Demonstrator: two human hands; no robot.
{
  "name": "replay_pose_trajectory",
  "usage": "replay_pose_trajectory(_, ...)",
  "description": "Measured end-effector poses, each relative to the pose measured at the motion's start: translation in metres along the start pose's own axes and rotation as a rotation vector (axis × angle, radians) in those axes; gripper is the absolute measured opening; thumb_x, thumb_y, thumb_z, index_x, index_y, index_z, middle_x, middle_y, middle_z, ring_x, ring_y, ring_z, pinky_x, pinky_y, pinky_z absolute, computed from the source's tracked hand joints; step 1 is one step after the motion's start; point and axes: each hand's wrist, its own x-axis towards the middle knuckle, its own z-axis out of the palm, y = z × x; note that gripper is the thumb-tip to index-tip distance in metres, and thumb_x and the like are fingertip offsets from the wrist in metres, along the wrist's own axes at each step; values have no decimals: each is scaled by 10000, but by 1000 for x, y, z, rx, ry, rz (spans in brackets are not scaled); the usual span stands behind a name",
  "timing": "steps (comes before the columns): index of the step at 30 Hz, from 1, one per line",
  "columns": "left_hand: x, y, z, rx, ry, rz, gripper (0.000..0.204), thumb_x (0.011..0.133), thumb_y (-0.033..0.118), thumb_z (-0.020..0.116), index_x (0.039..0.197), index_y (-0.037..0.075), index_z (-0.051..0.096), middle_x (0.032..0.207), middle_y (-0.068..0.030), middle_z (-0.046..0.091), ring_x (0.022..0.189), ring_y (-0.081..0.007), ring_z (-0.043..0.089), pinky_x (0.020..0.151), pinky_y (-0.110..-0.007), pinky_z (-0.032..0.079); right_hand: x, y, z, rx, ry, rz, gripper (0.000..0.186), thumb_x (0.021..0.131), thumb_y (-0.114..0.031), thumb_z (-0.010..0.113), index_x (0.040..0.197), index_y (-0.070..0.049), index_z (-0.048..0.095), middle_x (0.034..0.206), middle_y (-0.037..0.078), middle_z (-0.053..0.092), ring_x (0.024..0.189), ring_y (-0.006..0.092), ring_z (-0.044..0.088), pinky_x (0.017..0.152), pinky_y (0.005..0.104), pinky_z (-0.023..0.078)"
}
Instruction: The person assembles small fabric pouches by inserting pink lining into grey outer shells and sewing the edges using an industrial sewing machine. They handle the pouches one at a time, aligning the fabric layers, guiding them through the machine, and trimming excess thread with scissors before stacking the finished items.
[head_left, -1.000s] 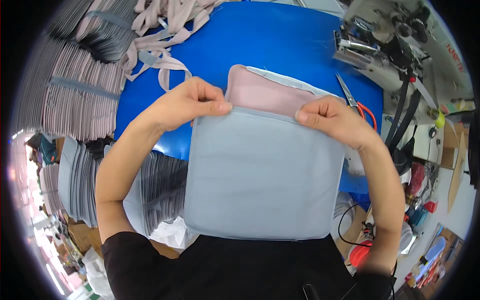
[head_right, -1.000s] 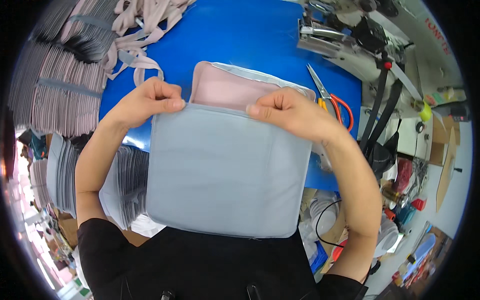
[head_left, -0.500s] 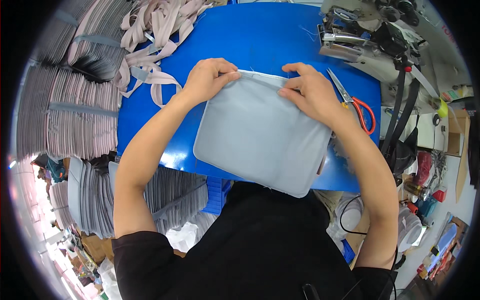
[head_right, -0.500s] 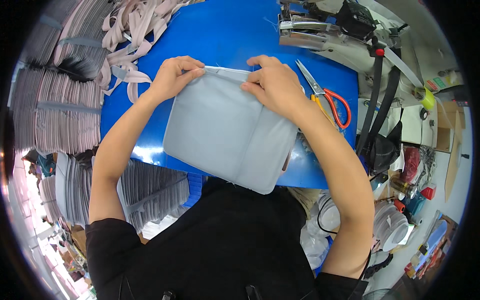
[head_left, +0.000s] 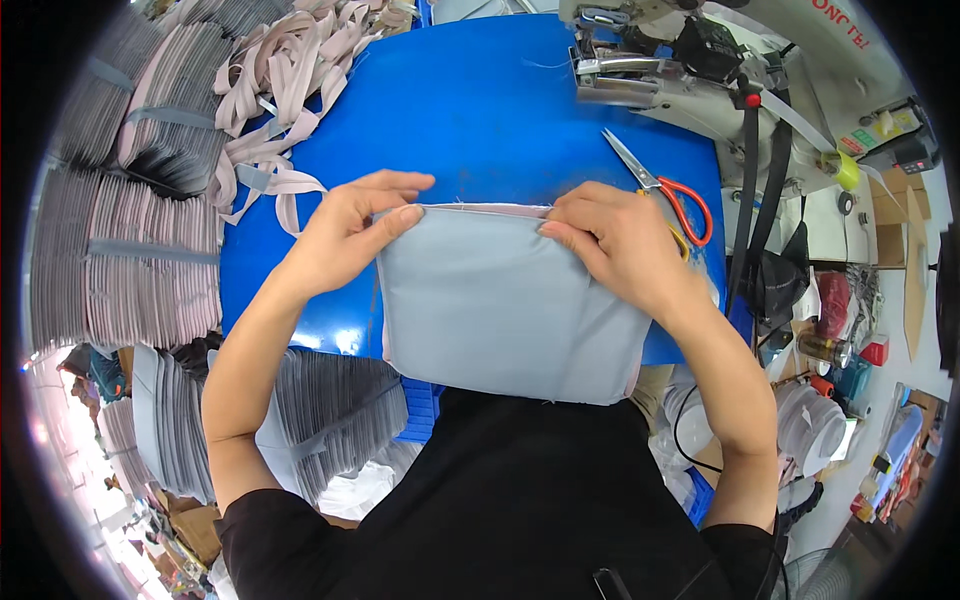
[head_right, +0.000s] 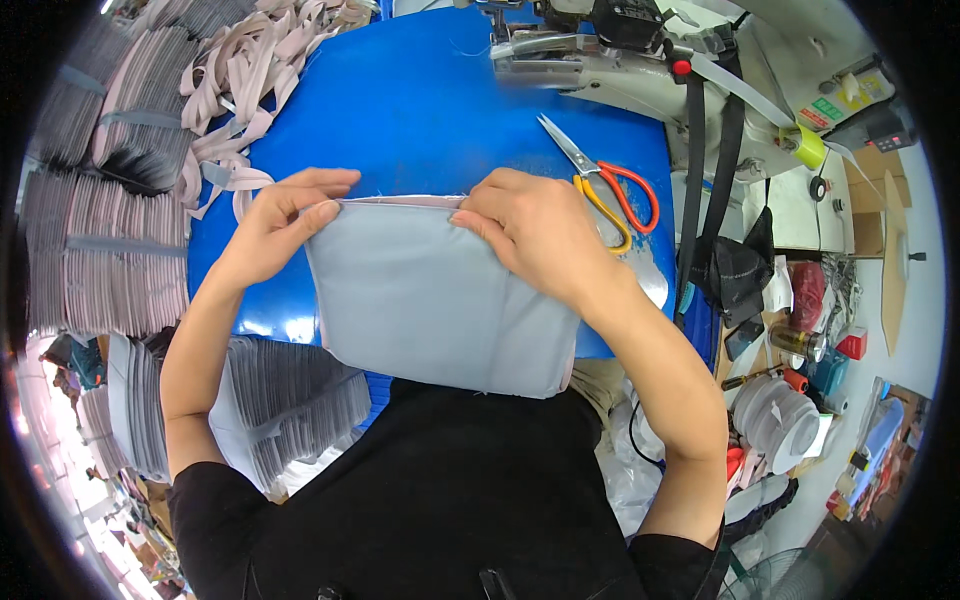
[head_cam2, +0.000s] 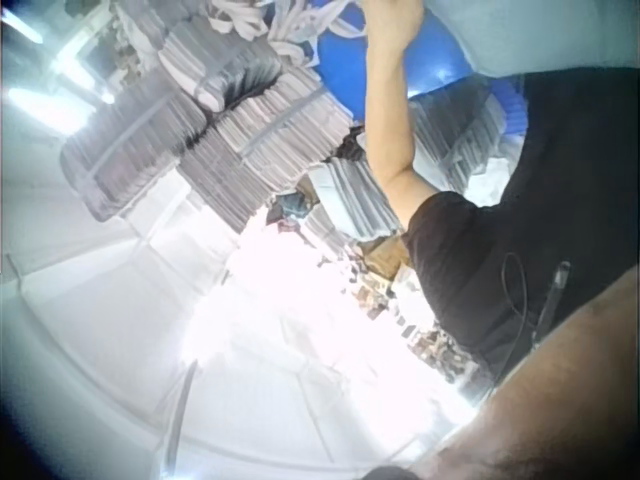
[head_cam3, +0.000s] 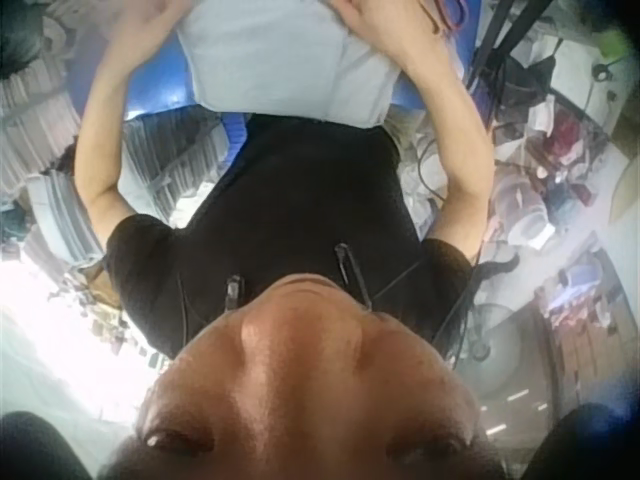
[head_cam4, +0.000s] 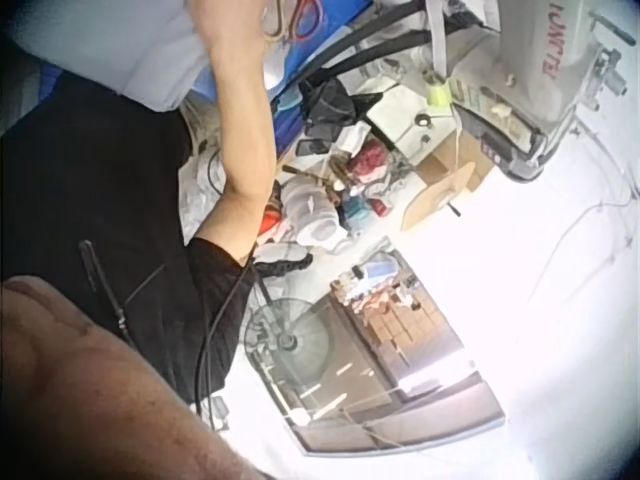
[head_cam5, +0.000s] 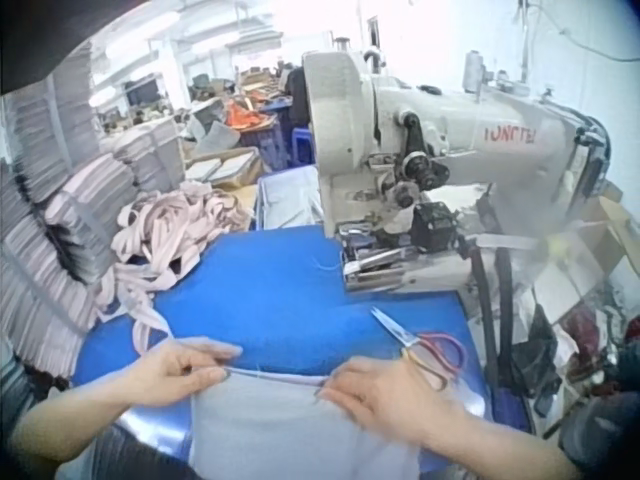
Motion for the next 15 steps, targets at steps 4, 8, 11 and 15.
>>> replay_pose_trajectory(4, 8, 2, 15, 78, -29, -49, 270, 1044, 176, 635, 1115, -54, 759, 1216, -159, 743, 1065, -210, 693, 919, -331, 538, -9, 9, 4, 11, 3, 27, 165, 927, -207, 766, 917, -43, 776, 932, 109, 735, 779, 320, 696, 702, 398, 553)
replay_pose_trajectory(8, 3, -7, 25, 69, 135, -15, 150, 946, 105, 768, 1028, -17, 798, 1067, -103, 775, 851, -127, 675, 713, -266, 523, -12, 6, -11, 144, -77, 131, 155, 890, -169, 809, 927, -21, 777, 924, 99, 731, 756, 248, 687, 685, 348, 544)
replay_pose_trajectory(11, -2, 8, 17, 153, 169, 35, 105, 906, 79, 798, 976, 0, 802, 1029, -87, 783, 826, -115, 692, 688, -254, 537, -13, 0, -25, 209, -120, 172, 163, 854, -133, 846, 923, -5, 773, 932, 74, 716, 750, 186, 660, 679, 306, 529)
replay_pose_trajectory(15, -9, 27, 8, 343, 258, 313, 130, 834, 80, 851, 918, 7, 783, 981, -104, 783, 776, -143, 729, 643, -254, 567, -13, -9, -36, 209, -108, 129, 153, 842, -108, 845, 874, -7, 735, 905, 71, 671, 760, 199, 642, 673, 311, 512)
